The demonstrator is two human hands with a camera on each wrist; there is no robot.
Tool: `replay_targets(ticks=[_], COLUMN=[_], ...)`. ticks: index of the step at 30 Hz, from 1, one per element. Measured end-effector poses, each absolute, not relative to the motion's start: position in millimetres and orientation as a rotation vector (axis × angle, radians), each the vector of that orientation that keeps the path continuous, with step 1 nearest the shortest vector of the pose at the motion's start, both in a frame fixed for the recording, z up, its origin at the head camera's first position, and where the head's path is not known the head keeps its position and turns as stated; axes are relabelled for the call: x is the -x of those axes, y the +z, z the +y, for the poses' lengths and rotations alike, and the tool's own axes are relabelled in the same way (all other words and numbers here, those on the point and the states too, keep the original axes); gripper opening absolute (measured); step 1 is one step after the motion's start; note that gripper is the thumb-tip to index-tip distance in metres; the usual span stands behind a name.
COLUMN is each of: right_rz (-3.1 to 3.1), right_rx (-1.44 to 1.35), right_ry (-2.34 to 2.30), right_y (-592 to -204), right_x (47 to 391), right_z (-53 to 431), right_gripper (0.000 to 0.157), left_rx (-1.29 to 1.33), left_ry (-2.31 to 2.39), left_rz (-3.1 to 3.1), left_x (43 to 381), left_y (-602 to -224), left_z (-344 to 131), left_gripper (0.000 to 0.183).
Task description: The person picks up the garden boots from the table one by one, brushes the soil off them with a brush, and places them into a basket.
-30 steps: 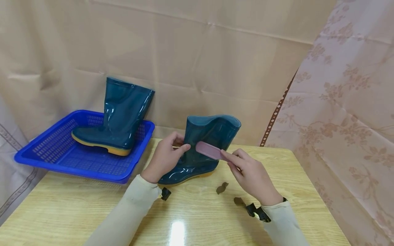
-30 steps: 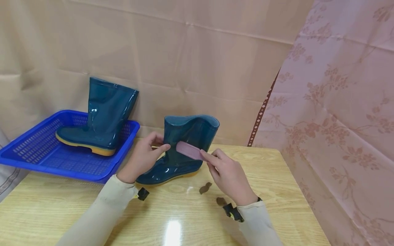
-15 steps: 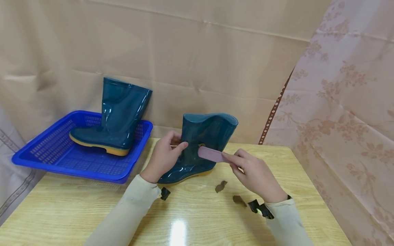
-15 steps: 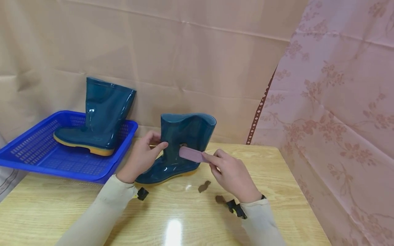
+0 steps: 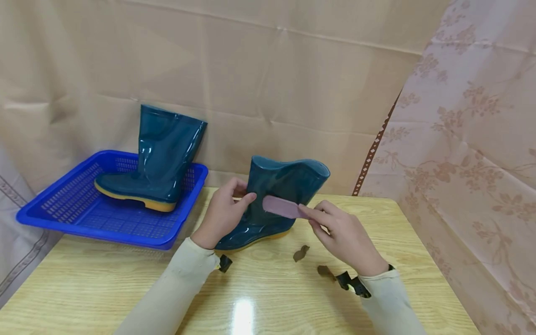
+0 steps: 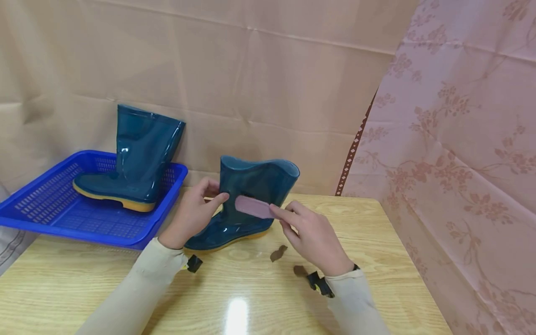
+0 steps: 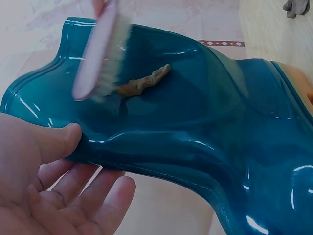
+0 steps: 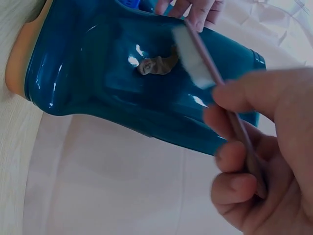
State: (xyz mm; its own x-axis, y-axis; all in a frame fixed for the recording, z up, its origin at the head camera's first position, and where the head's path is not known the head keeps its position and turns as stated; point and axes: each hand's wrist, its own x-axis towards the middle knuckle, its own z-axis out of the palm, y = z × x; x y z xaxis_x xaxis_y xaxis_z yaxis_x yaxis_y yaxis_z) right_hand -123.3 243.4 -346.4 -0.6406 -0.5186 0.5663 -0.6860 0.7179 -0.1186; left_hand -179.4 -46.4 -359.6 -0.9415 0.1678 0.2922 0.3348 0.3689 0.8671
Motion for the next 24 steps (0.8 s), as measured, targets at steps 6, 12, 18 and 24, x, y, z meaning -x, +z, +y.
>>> replay_targets(ticks=[6, 12, 18, 24], right_rz=[-2.376, -2.486, -2.593, -2.609], right_rx=[-0.852, -0.787, -0.738, -0.727], right_ry=[0.46, 0.429, 0.476, 0.467], right_y=[-346.5, -346.6, -343.1, -342.1], right_x=[124.6, 122.7, 118.7, 117.5], right_z=[240.7, 242.0, 244.2, 246.8], right_gripper=[0.044, 0.036, 0.035, 0.034], left_rx=[0.486, 0.474, 0.477, 0.477], left_ry=[-1.603, -1.59, -1.586, -1.577], left_rz=[-2.469, -2.478, -2.477, -2.481], left_x=[178.9, 178.9, 179.6, 179.3], left_y=[-358.6, -359.9, -361.5, -361.2], left_z=[-45.9, -46.1, -46.5, -46.8], left_gripper=[0.017, 0.019, 0.019, 0.019])
